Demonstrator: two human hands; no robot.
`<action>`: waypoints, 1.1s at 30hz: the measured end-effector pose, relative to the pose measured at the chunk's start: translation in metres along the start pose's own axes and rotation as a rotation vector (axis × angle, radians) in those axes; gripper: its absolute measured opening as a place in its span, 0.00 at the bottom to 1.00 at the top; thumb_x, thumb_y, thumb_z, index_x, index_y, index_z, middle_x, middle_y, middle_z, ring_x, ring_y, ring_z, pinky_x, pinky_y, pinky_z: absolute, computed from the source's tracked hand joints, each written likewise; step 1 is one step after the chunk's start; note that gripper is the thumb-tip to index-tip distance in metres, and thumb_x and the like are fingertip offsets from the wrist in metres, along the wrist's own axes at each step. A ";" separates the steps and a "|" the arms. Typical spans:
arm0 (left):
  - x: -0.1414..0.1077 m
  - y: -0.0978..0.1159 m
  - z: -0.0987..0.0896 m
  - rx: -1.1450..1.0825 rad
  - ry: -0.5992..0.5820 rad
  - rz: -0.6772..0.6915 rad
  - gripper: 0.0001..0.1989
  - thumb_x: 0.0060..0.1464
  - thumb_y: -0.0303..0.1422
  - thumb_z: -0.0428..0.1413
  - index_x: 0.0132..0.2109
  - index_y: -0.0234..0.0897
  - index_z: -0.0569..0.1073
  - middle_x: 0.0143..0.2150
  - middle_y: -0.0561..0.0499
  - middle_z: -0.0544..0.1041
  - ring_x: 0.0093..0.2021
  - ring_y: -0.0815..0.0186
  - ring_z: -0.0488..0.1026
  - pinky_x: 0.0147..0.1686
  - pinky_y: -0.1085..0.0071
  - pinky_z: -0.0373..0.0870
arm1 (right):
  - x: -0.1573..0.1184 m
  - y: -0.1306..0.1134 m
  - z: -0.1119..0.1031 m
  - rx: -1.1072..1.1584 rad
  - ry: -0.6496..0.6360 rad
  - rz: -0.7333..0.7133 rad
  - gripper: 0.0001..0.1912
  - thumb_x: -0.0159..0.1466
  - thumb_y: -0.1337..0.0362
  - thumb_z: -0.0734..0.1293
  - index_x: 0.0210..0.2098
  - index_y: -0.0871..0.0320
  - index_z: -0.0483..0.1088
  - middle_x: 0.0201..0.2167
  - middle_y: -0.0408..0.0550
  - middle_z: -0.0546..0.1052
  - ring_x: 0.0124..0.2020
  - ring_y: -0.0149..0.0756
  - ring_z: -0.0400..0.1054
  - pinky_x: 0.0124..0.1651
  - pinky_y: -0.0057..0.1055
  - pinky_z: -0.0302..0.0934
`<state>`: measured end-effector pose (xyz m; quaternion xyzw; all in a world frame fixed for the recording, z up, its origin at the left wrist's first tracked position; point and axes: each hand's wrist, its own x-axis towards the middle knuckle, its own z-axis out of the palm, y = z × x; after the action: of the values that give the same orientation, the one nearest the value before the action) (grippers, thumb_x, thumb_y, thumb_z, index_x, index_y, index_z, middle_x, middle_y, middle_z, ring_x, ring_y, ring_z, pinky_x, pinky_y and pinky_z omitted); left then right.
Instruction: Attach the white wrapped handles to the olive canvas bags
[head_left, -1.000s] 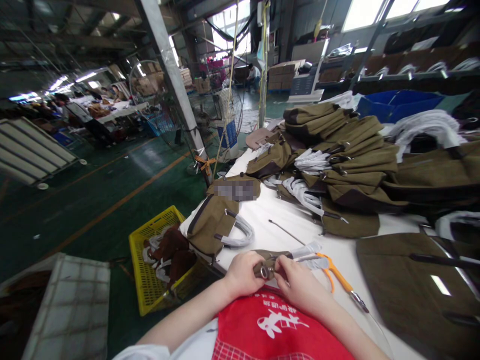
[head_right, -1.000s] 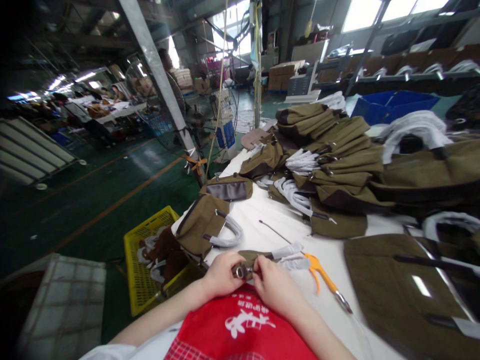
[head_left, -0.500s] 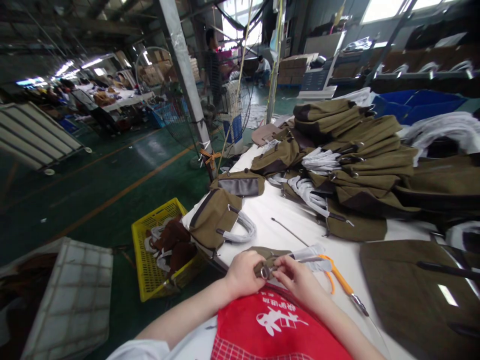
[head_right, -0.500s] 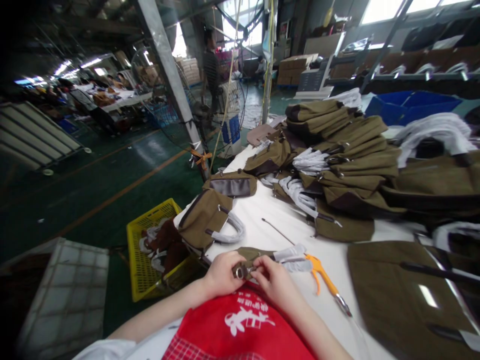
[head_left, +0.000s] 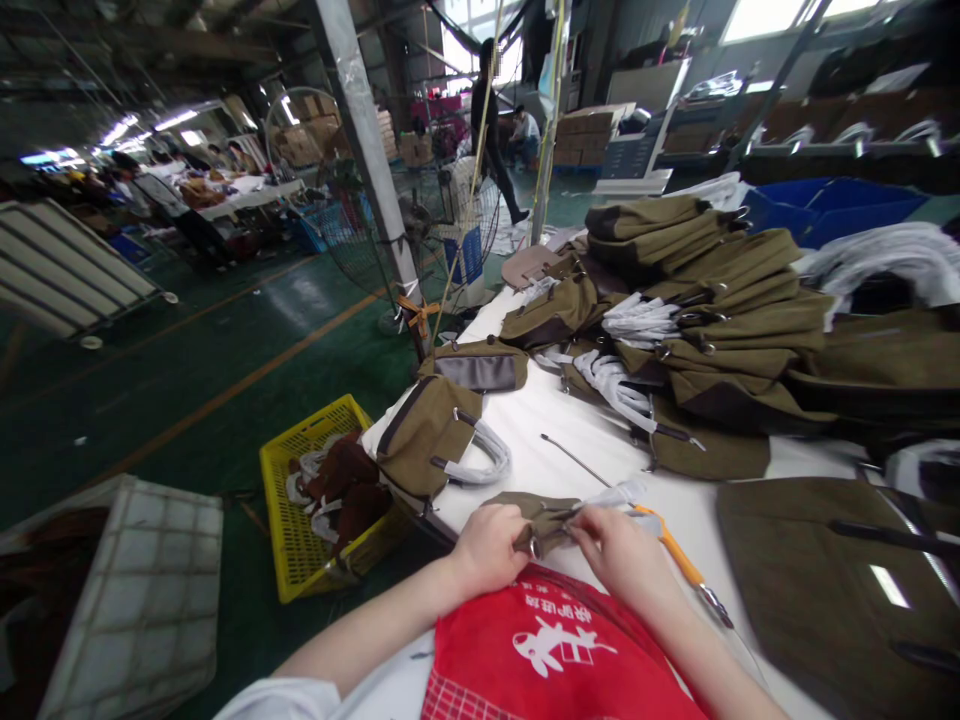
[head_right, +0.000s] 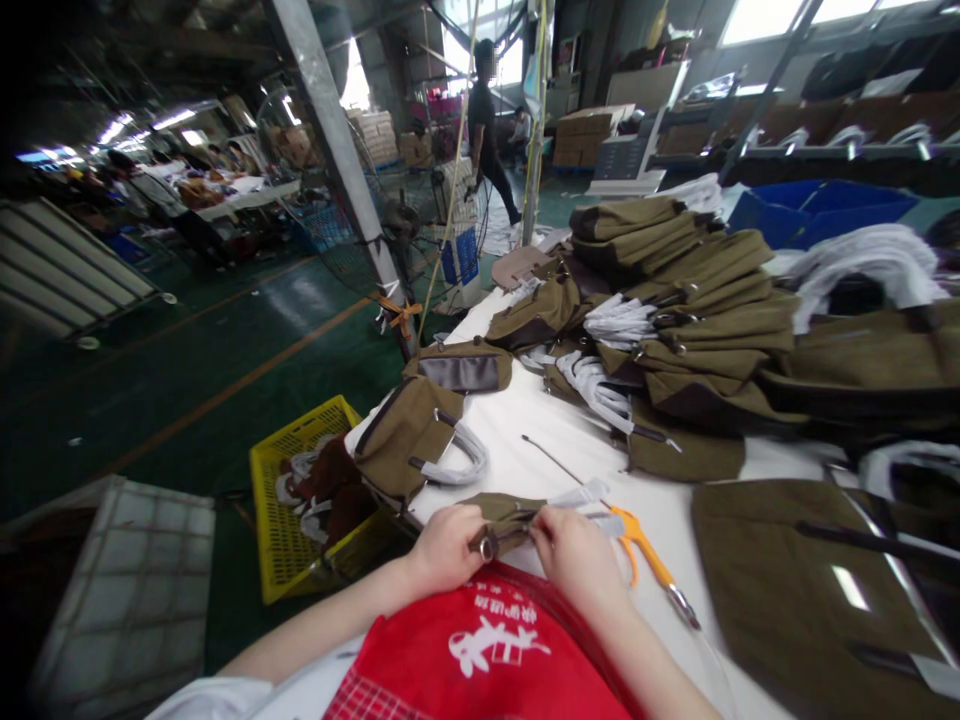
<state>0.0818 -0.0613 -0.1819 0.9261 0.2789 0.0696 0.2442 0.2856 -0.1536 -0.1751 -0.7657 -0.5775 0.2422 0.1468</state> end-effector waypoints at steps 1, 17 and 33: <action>-0.001 0.000 0.001 0.005 0.000 0.010 0.03 0.52 0.31 0.58 0.31 0.38 0.74 0.31 0.52 0.74 0.33 0.65 0.69 0.31 0.68 0.58 | 0.007 0.010 0.003 -0.090 -0.011 0.043 0.11 0.64 0.62 0.60 0.33 0.55 0.74 0.36 0.52 0.80 0.39 0.42 0.73 0.40 0.34 0.61; -0.005 -0.027 -0.026 -0.314 0.006 -0.202 0.13 0.51 0.40 0.61 0.42 0.38 0.79 0.39 0.47 0.78 0.39 0.61 0.74 0.40 0.68 0.68 | 0.041 0.067 0.038 0.068 -0.158 0.011 0.17 0.59 0.60 0.65 0.45 0.55 0.77 0.47 0.53 0.81 0.48 0.45 0.74 0.52 0.36 0.65; 0.033 -0.041 -0.070 0.162 -0.001 -0.532 0.11 0.55 0.32 0.53 0.36 0.38 0.81 0.38 0.42 0.83 0.42 0.54 0.80 0.43 0.65 0.71 | -0.012 -0.025 -0.011 0.185 -0.188 -0.487 0.10 0.64 0.69 0.61 0.31 0.56 0.74 0.40 0.50 0.81 0.47 0.39 0.74 0.67 0.43 0.57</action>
<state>0.0707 0.0158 -0.1413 0.8368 0.5169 -0.0198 0.1791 0.2691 -0.1574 -0.1507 -0.5617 -0.7310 0.3217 0.2158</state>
